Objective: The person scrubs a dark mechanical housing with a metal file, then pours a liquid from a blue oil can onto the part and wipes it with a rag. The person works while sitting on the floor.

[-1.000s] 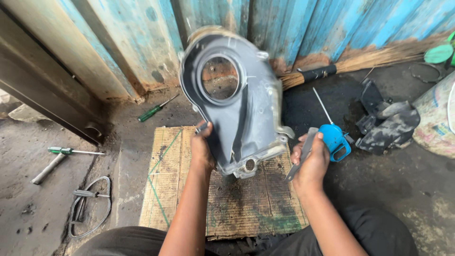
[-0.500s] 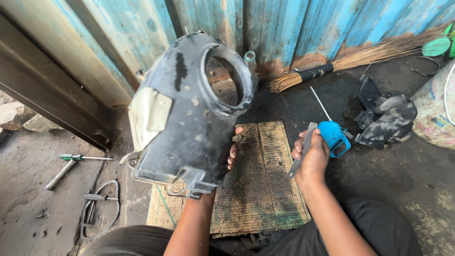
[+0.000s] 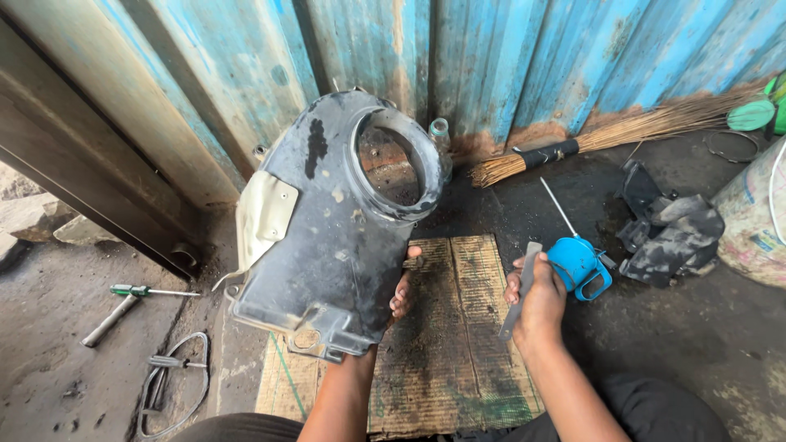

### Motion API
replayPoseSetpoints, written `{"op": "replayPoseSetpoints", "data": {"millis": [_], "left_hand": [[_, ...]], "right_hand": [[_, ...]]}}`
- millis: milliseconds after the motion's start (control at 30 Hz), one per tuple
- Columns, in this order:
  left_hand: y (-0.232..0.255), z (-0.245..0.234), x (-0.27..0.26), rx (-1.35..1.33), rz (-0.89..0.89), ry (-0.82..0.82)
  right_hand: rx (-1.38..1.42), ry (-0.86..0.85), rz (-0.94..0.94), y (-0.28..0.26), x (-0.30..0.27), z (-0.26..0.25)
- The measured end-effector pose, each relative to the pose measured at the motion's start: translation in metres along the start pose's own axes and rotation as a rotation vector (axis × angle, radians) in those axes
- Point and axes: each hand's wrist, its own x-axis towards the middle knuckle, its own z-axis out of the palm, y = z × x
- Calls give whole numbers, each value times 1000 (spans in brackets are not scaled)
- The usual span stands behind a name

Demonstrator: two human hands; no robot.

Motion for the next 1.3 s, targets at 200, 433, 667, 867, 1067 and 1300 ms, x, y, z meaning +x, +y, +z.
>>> {"op": "replayPoseSetpoints", "data": {"millis": [200,433,667,867,1067,1300], "left_hand": [[4,-43,-14,120,147,284],[36,-12,-23,1149,331,1362],[48,45,-49,2020,-87,1347],[79,70,-46,2400,-135,1156],[126,78,-88,2228,-52,1454],[206,103,-130,2404,-73,1707]], "right_hand": [[-357,-48,49,39,19,-25],[-216,115,-122,20,23,-35],[-135,111,-80,1,17,-40],[-577,-46,-161,42,56,-75],[-1532,-183,-388,59,54,-68],[-2005,-111,-190,47,54,-61]]}}
